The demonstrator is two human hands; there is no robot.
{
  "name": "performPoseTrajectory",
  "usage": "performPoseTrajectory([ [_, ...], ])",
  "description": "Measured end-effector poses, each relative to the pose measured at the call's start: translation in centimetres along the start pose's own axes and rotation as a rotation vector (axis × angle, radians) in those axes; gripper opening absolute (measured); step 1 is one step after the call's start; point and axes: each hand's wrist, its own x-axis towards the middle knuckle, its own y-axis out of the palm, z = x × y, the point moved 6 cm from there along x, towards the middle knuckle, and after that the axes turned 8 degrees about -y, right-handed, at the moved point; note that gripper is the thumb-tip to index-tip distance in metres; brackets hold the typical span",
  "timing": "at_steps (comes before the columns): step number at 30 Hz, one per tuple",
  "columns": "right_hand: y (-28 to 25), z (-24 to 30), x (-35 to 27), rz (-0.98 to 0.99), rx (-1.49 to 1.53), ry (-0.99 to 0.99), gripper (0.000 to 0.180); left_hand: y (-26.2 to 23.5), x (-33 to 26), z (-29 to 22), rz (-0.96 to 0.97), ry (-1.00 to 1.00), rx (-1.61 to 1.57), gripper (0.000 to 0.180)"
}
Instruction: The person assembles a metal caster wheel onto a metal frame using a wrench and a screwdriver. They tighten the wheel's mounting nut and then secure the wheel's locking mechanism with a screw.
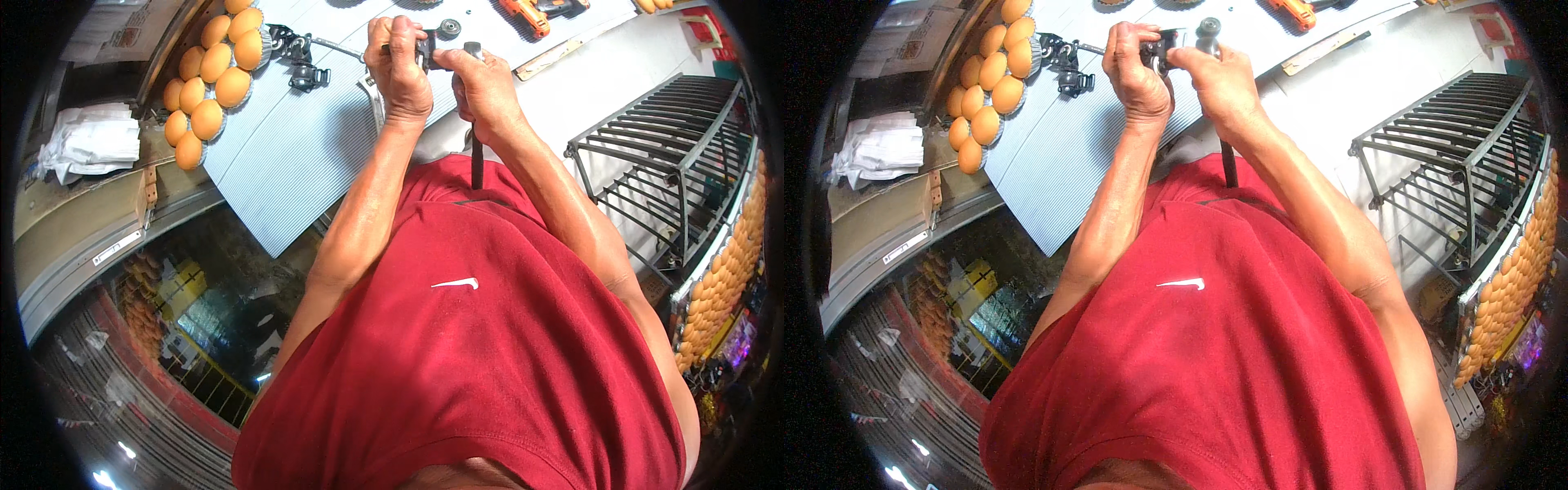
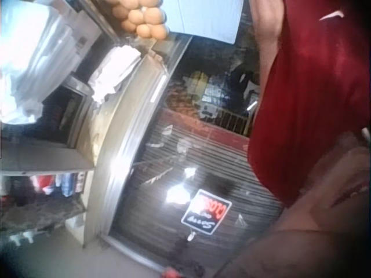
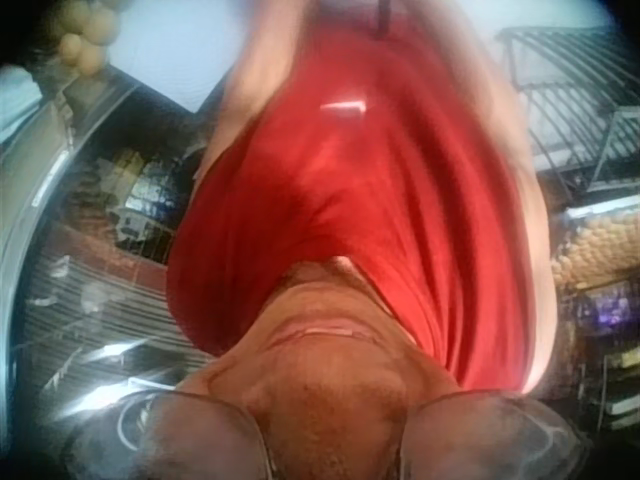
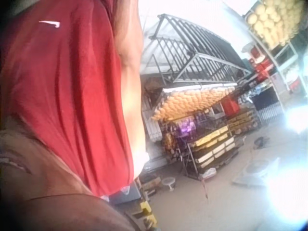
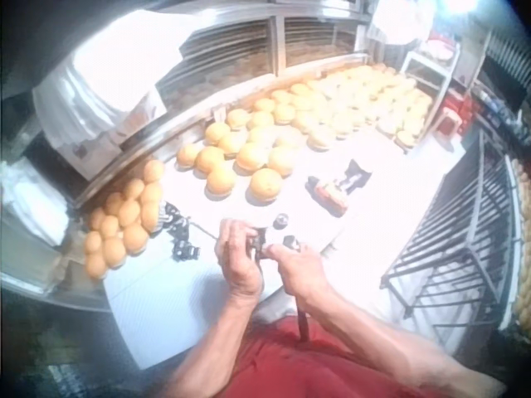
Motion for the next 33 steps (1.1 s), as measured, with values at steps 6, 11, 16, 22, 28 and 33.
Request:
performPoseTrajectory([
  [6,-0.6,0.4,0.4,0.042,0.075,0.155,0.022,1.4,0.5,-1.8,0.080,0.381,0.237,0.036],
  [11,-1.9,-0.7,0.3,0.027,0.081,0.175,0.023,2.8,-0.7,-1.4,0.033,0.459,0.210,0.033],
  [16,-1.7,-1.0,0.6,0.089,0.173,0.220,0.021,2.5,-1.1,-0.9,-0.019,0.479,0.226,0.038],
  [22,-1.9,-0.7,0.8,-0.011,0.001,0.009,0.021,1.6,-1.2,0.2,-0.157,0.213,0.234,0.040],
  [28,-0.6,0.1,0.2,-0.038,-0.165,-0.114,0.019,0.4,-0.1,-0.4,-0.108,-0.032,0.102,0.036],
  [33,-0.2,0.6,0.3,-0.029,-0.176,-0.084,0.023,0.4,0.4,-0.7,-0.099,-0.122,0.017,0.037],
])
